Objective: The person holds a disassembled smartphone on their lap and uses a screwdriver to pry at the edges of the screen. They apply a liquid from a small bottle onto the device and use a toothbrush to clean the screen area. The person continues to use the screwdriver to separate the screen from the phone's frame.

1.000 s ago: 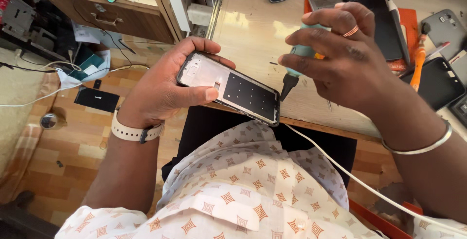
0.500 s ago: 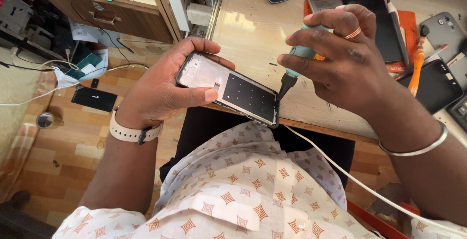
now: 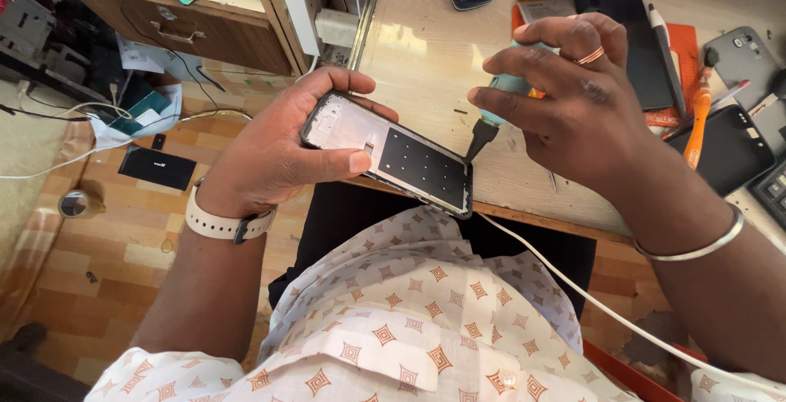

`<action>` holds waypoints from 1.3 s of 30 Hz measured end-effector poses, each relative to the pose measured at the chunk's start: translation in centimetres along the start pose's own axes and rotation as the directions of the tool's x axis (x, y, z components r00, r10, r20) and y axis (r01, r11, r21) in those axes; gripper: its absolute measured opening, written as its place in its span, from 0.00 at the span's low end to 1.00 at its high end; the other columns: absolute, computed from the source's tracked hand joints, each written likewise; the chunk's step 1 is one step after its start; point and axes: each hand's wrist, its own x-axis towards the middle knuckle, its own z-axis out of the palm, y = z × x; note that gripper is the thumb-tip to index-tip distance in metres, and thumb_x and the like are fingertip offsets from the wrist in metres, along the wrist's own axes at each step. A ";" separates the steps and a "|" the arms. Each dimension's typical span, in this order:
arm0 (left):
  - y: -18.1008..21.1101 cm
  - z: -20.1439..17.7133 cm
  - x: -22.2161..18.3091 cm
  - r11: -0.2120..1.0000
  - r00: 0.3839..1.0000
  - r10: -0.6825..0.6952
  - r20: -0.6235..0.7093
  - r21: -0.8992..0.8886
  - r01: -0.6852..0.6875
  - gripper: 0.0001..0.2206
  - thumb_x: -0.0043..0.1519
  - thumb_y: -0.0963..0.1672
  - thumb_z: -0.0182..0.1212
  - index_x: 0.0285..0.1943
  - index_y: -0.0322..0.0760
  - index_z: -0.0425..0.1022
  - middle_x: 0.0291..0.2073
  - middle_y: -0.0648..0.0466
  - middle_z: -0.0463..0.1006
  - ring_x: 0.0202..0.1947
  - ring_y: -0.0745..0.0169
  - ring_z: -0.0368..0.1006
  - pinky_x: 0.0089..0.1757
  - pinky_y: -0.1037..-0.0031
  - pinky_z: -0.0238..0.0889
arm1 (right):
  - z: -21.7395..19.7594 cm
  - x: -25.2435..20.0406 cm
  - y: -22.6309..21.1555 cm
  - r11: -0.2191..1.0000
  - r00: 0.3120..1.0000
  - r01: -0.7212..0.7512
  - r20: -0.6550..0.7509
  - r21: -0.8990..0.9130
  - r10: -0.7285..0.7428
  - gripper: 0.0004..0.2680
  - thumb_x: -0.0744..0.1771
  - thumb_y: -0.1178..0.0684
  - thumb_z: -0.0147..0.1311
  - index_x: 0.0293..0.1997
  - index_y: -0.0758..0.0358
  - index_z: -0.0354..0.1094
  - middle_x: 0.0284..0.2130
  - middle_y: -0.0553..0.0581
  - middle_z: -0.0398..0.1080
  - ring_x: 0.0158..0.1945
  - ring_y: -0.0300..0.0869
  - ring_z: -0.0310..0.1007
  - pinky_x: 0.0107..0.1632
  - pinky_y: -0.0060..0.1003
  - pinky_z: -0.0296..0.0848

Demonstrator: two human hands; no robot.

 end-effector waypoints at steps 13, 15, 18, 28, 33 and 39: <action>0.2 -0.1 0.3 0.983 0.999 -0.045 0.003 0.178 0.044 0.38 0.50 0.47 0.73 0.70 0.27 0.63 0.49 0.50 0.80 0.48 0.69 0.75 0.50 0.77 0.70 | 0.2 1.9 -1.1 0.999 0.997 -0.039 -0.069 0.034 0.041 0.17 0.56 0.65 0.65 0.45 0.50 0.81 0.47 0.49 0.75 0.57 0.47 0.68 0.57 0.47 0.59; 0.2 -0.2 0.3 0.951 1.000 -0.016 -0.010 0.309 0.018 0.39 0.50 0.48 0.74 0.72 0.28 0.64 0.48 0.52 0.80 0.46 0.72 0.74 0.49 0.78 0.70 | 0.5 2.2 -1.1 0.998 0.994 -0.025 -0.109 0.051 0.030 0.16 0.57 0.64 0.66 0.46 0.51 0.80 0.47 0.50 0.74 0.56 0.47 0.68 0.57 0.47 0.59; 0.2 0.0 0.3 0.963 0.999 -0.048 -0.009 0.265 0.049 0.44 0.49 0.49 0.75 0.74 0.27 0.60 0.46 0.53 0.79 0.45 0.71 0.74 0.49 0.78 0.69 | 1.0 2.6 -1.0 0.998 0.992 -0.006 -0.123 0.057 0.013 0.16 0.58 0.65 0.65 0.46 0.52 0.80 0.45 0.49 0.74 0.55 0.46 0.69 0.56 0.48 0.59; 0.1 -0.2 0.3 0.908 1.000 0.001 -0.021 0.419 0.008 0.47 0.49 0.52 0.74 0.76 0.25 0.58 0.54 0.49 0.78 0.52 0.67 0.73 0.54 0.76 0.67 | 3.0 4.5 -0.5 0.996 0.994 0.020 -0.111 0.082 -0.011 0.17 0.60 0.63 0.64 0.52 0.50 0.79 0.49 0.48 0.73 0.58 0.46 0.68 0.58 0.50 0.61; 0.2 -0.3 0.5 0.878 0.998 0.065 0.013 0.475 -0.064 0.47 0.51 0.53 0.74 0.76 0.24 0.56 0.61 0.47 0.75 0.60 0.64 0.71 0.60 0.73 0.62 | 3.7 6.0 -0.7 0.997 0.986 0.042 -0.165 0.063 -0.031 0.17 0.60 0.62 0.66 0.53 0.51 0.79 0.48 0.48 0.72 0.58 0.46 0.67 0.58 0.50 0.62; 0.6 0.0 0.5 0.921 0.997 0.061 0.037 0.383 -0.071 0.46 0.51 0.53 0.73 0.75 0.26 0.58 0.59 0.48 0.76 0.59 0.63 0.71 0.59 0.73 0.64 | 4.3 6.8 -1.2 0.997 0.982 0.033 -0.190 0.072 -0.019 0.14 0.62 0.61 0.66 0.51 0.52 0.79 0.46 0.46 0.72 0.55 0.44 0.66 0.56 0.46 0.62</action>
